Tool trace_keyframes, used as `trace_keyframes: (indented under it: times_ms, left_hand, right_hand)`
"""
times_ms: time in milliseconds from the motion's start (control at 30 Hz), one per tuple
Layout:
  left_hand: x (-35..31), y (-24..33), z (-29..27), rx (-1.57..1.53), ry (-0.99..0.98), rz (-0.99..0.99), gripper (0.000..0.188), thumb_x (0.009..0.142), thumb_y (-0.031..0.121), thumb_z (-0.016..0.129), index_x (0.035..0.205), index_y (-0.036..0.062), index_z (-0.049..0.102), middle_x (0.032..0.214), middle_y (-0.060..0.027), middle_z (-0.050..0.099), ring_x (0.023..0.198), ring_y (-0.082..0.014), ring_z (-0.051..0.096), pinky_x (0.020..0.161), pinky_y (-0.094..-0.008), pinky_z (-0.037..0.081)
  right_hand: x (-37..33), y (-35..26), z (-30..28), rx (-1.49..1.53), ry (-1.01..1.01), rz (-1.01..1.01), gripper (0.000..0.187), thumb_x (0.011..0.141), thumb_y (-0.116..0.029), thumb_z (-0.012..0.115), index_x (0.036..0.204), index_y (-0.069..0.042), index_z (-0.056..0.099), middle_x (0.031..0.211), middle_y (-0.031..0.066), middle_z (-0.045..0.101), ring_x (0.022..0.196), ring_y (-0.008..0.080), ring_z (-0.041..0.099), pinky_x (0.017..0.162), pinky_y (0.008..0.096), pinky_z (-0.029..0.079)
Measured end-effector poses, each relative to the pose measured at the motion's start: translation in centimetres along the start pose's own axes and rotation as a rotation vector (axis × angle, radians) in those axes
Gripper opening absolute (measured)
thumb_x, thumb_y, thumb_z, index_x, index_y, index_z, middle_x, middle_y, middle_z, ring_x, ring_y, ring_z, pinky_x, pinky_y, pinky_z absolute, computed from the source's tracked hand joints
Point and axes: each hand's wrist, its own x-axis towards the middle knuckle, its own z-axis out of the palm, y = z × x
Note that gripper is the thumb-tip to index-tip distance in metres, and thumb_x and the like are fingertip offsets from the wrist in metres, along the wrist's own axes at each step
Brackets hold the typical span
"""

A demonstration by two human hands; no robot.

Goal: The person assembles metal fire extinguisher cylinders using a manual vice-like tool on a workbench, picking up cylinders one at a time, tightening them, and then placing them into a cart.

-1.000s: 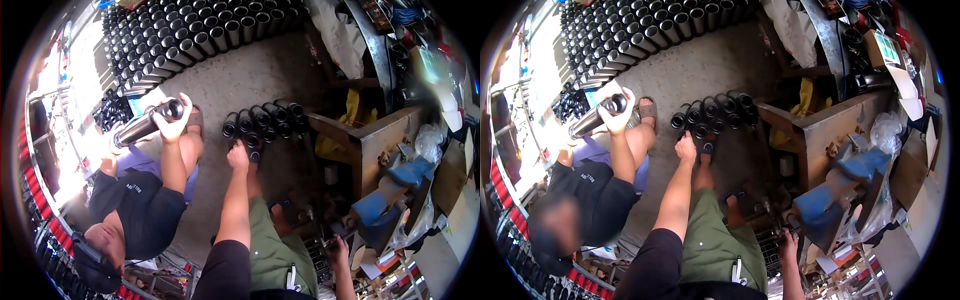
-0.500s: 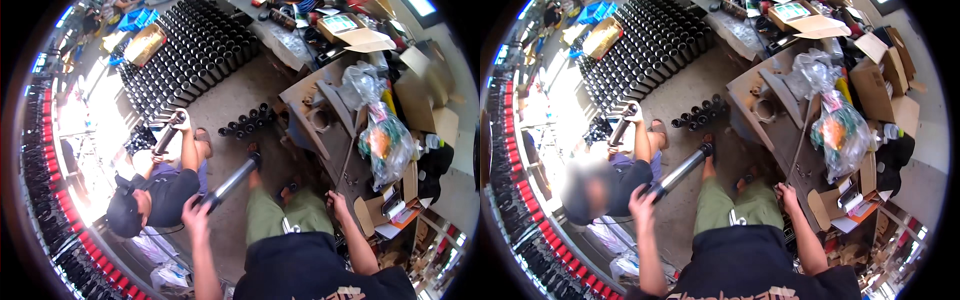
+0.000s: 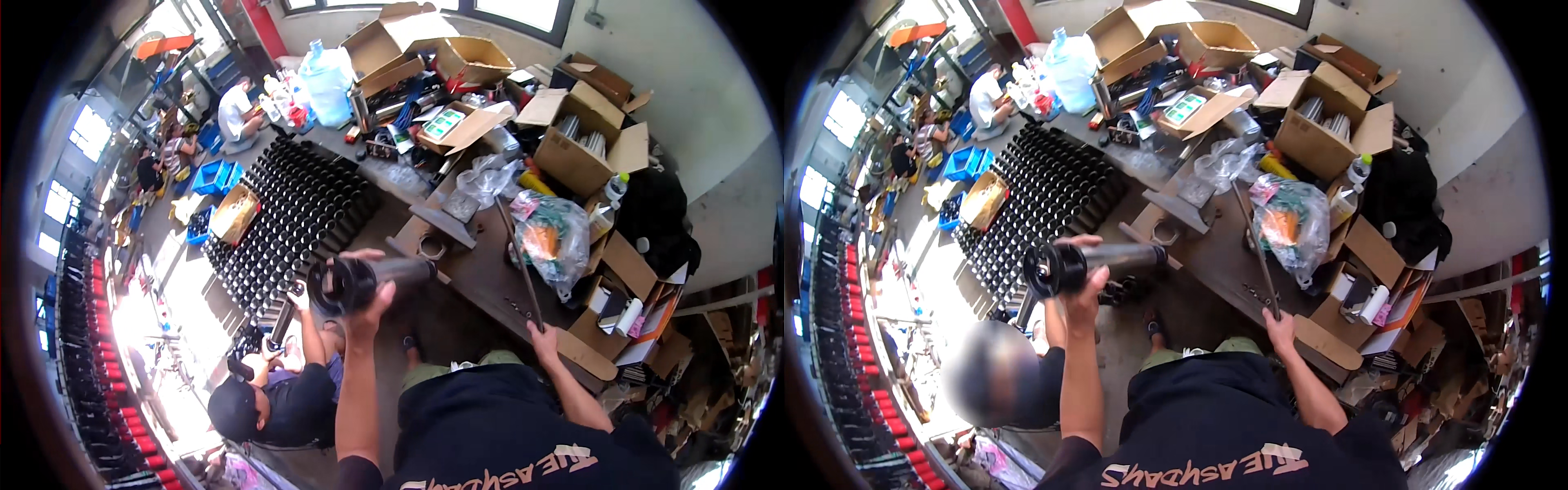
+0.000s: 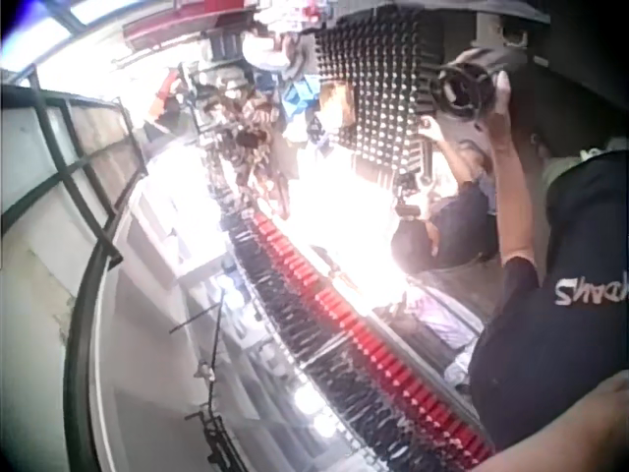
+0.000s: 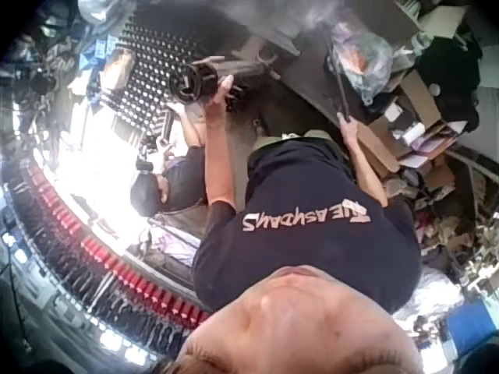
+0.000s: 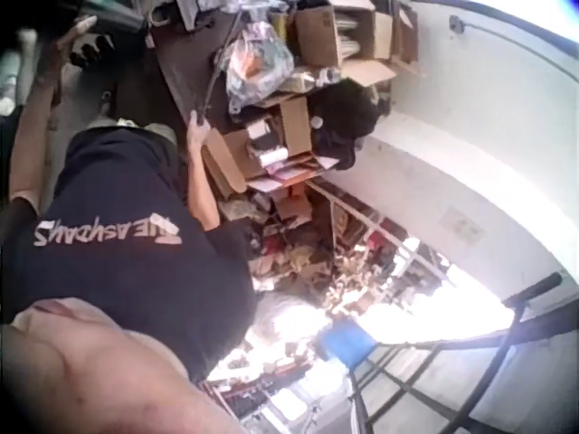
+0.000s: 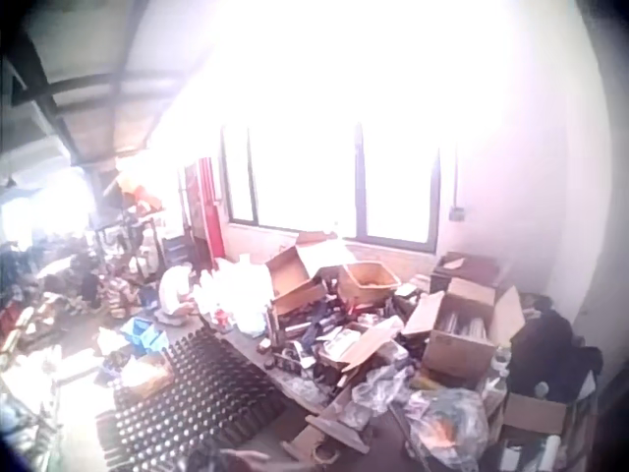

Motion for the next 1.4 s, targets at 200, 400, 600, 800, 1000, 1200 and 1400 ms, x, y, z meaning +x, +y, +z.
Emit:
trace_keyframes:
  times_ms: [200, 400, 600, 800, 1000, 1200, 1400]
  left_hand:
    - [12.1, -8.5, 4.6, -0.473, 0.172, -0.289, 0.027, 0.072, 0.004, 0.084, 0.094, 0.0038, 0.068, 0.088, 0.0017, 0.067, 0.077, -0.0096, 0.060, 0.075, -0.0261, 0.048]
    - [17.2, -10.4, 7.8, -0.470, -0.008, -0.450, 0.022, 0.075, 0.005, 0.084, 0.091, 0.0055, 0.069, 0.085, -0.0002, 0.068, 0.076, -0.0139, 0.065, 0.072, -0.0297, 0.052]
    - [18.2, -12.2, 11.4, -0.111, 0.137, -0.386, 0.029, 0.073, 0.006, 0.087, 0.097, 0.0021, 0.072, 0.096, -0.0048, 0.074, 0.084, -0.0144, 0.067, 0.076, -0.0297, 0.052]
    - [13.5, -8.8, 13.6, 0.479, 0.506, 0.142, 0.060, 0.060, 0.031, 0.092, 0.097, -0.0033, 0.059, 0.096, -0.0200, 0.060, 0.100, -0.0420, 0.056, 0.097, -0.0496, 0.041]
    - [9.2, -4.0, 14.0, 0.034, 0.456, -0.154, 0.052, 0.070, 0.015, 0.085, 0.114, -0.0020, 0.062, 0.100, -0.0116, 0.072, 0.092, -0.0219, 0.070, 0.085, -0.0332, 0.053]
    - [12.1, -9.0, 8.6, -0.354, -0.461, -0.242, 0.058, 0.055, 0.000, 0.088, 0.108, 0.0046, 0.066, 0.100, -0.0023, 0.070, 0.091, -0.0125, 0.064, 0.086, -0.0296, 0.052]
    - [15.4, -9.4, 7.9, -0.454, -0.834, -0.346, 0.061, 0.053, -0.008, 0.083, 0.109, 0.0065, 0.067, 0.099, -0.0021, 0.071, 0.094, -0.0163, 0.065, 0.088, -0.0338, 0.053]
  right_hand:
    - [-9.1, 0.3, -4.6, -0.036, 0.093, -0.085, 0.044, 0.088, -0.035, 0.074, 0.070, 0.002, 0.058, 0.055, 0.0056, 0.046, 0.057, 0.0116, 0.044, 0.055, 0.0363, 0.039]
    - [-15.1, -3.1, -5.6, -0.008, 0.245, -0.073, 0.042, 0.087, -0.030, 0.074, 0.067, 0.002, 0.055, 0.053, 0.0121, 0.043, 0.050, 0.0163, 0.040, 0.052, 0.0374, 0.037]
    - [-14.7, -6.1, -4.0, 0.042, 0.211, -0.123, 0.042, 0.088, -0.030, 0.073, 0.068, 0.002, 0.053, 0.053, 0.0120, 0.042, 0.050, 0.0160, 0.039, 0.050, 0.0367, 0.035]
    - [-14.6, -7.7, -3.9, 0.072, 0.121, -0.099, 0.041, 0.089, -0.028, 0.072, 0.068, 0.002, 0.053, 0.054, 0.0059, 0.041, 0.054, 0.0116, 0.038, 0.051, 0.0339, 0.034]
    - [-13.8, -10.1, -5.9, 0.092, 0.089, -0.089, 0.040, 0.088, -0.027, 0.073, 0.067, 0.001, 0.055, 0.054, 0.0029, 0.043, 0.054, 0.0104, 0.039, 0.051, 0.0322, 0.034]
    - [-11.4, -9.2, -8.5, -0.017, 0.041, -0.167, 0.038, 0.086, -0.028, 0.075, 0.069, 0.002, 0.059, 0.054, 0.0030, 0.044, 0.054, 0.0106, 0.042, 0.051, 0.0327, 0.035]
    - [-4.9, -12.5, -15.6, -0.320, 0.090, -0.432, 0.031, 0.082, -0.029, 0.077, 0.071, -0.002, 0.069, 0.054, 0.0094, 0.056, 0.049, 0.0147, 0.054, 0.051, 0.0337, 0.043]
